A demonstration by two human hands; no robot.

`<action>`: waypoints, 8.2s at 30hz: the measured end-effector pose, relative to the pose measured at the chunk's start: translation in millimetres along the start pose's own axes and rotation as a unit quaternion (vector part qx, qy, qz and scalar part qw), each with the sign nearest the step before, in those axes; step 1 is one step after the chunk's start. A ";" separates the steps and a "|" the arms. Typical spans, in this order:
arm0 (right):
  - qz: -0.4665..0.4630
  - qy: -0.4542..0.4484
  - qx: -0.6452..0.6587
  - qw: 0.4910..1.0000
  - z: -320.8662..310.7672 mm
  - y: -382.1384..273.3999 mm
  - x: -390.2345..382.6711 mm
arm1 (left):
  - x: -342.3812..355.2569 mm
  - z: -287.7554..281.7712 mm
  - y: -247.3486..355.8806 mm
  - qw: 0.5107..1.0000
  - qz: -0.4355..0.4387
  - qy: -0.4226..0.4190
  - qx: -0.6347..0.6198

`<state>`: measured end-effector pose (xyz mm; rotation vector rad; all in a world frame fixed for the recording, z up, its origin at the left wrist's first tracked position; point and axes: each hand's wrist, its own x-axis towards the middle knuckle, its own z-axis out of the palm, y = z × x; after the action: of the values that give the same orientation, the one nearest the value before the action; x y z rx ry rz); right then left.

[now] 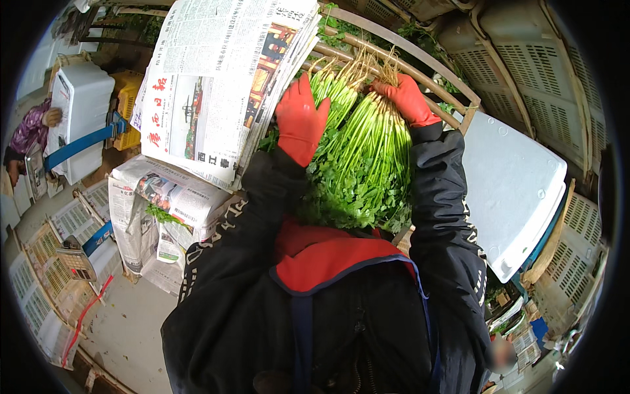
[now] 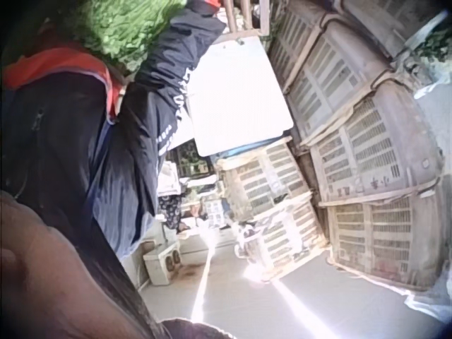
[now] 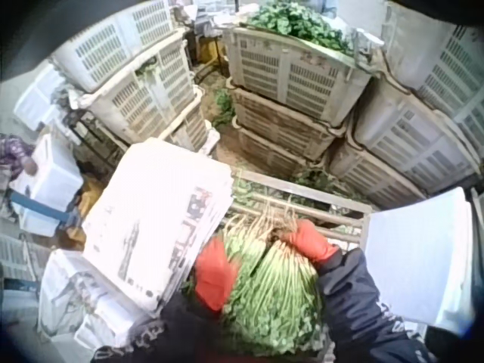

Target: The person sorts bunches of coriander from a plastic basket, checks for yellow leaves, and packs them into a cardboard box lined with newspaper.

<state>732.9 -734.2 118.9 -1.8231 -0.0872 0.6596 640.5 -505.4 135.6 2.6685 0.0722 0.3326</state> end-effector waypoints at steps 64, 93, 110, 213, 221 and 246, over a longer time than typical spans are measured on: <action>-0.048 -0.053 0.114 0.991 26.3 -43.9 -36.0 | 31.3 -13.9 -17.1 0.786 -0.099 -0.368 -0.488; -0.075 0.007 -0.133 0.988 37.1 -63.5 -41.1 | 13.5 6.0 -0.5 0.871 -0.036 -0.359 -0.333; -0.098 0.125 -0.113 0.981 14.9 -4.8 -37.1 | -28.1 -129.6 50.4 0.793 -0.195 -0.073 -0.572; -0.045 0.055 -0.213 0.975 -59.7 -165.3 -193.8 | 38.3 -52.6 122.3 0.471 -0.087 -0.692 -0.541; 0.002 -0.012 0.016 1.000 -16.1 -4.4 -47.9 | 20.3 -61.9 75.2 0.733 -0.096 -0.597 -0.313; -0.024 0.185 -0.157 0.970 -17.4 -3.6 -159.2 | -24.5 22.7 23.8 0.861 -0.092 -0.424 -0.267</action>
<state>608.5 -807.4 188.2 -2.2138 0.0159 0.2707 622.3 -539.0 120.9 2.0086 -0.0376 -0.7820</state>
